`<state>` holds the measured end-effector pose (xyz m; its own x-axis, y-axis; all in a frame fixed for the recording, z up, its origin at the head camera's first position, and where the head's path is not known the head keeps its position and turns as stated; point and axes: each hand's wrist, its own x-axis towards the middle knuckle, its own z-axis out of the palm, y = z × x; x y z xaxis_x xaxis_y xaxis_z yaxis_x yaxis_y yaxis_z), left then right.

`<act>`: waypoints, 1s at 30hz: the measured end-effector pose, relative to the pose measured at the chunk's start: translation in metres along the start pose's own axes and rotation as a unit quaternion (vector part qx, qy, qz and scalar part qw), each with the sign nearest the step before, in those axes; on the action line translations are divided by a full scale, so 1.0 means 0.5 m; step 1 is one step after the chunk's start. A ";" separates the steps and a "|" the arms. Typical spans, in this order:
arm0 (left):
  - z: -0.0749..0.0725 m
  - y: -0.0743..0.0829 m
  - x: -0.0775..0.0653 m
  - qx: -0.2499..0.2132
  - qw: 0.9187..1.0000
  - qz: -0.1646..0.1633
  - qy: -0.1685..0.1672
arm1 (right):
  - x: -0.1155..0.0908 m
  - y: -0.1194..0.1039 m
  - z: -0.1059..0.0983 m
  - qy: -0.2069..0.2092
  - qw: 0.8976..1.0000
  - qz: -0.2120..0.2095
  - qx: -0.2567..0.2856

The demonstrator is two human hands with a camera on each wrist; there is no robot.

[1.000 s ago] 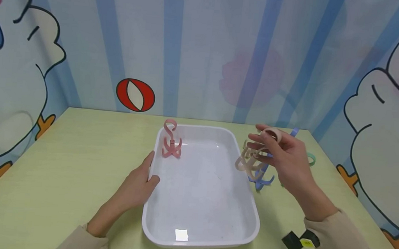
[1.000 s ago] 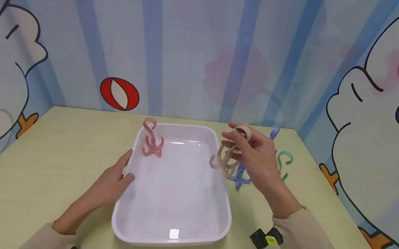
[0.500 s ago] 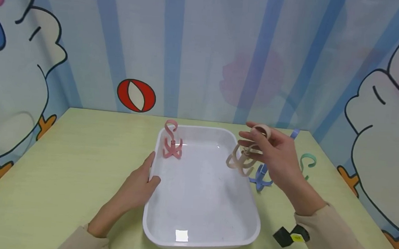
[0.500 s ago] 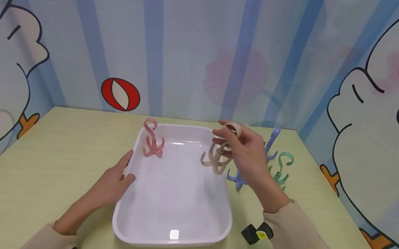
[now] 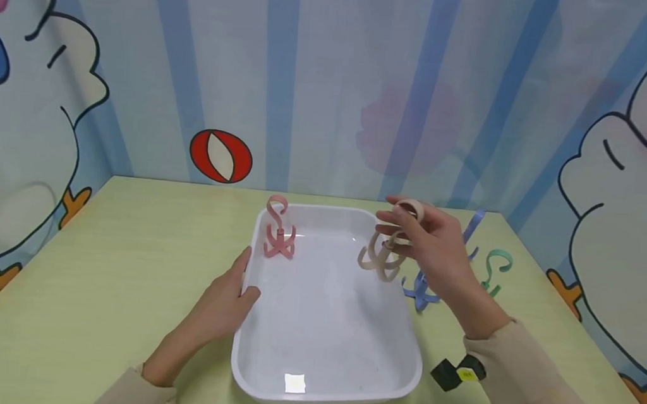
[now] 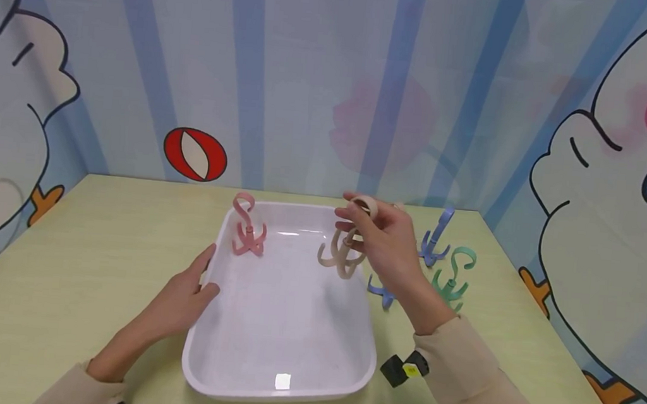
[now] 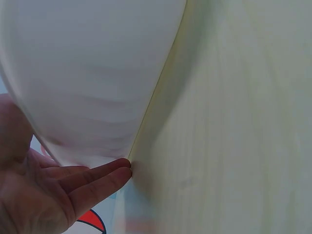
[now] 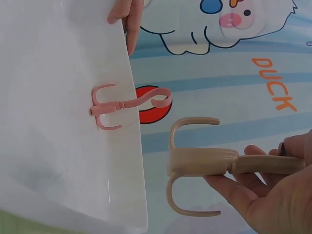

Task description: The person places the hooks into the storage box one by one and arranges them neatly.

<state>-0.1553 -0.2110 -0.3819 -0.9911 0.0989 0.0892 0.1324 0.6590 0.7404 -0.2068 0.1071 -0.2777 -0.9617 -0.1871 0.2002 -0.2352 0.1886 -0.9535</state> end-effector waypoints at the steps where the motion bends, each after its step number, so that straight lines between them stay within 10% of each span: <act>1: 0.000 -0.001 0.000 -0.001 1.000 0.000 0.000 | 0.002 0.001 0.002 0.000 1.000 0.002 0.000; 30: 0.000 0.000 -0.001 -0.006 1.000 -0.002 0.000 | 0.055 0.020 0.044 -0.021 0.999 0.040 0.017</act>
<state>-0.1547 -0.2110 -0.3820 -0.9916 0.0962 0.0866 0.1285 0.6497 0.7492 -0.2326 0.0824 -0.2866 -0.9702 -0.2137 0.1143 -0.1524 0.1714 -0.9734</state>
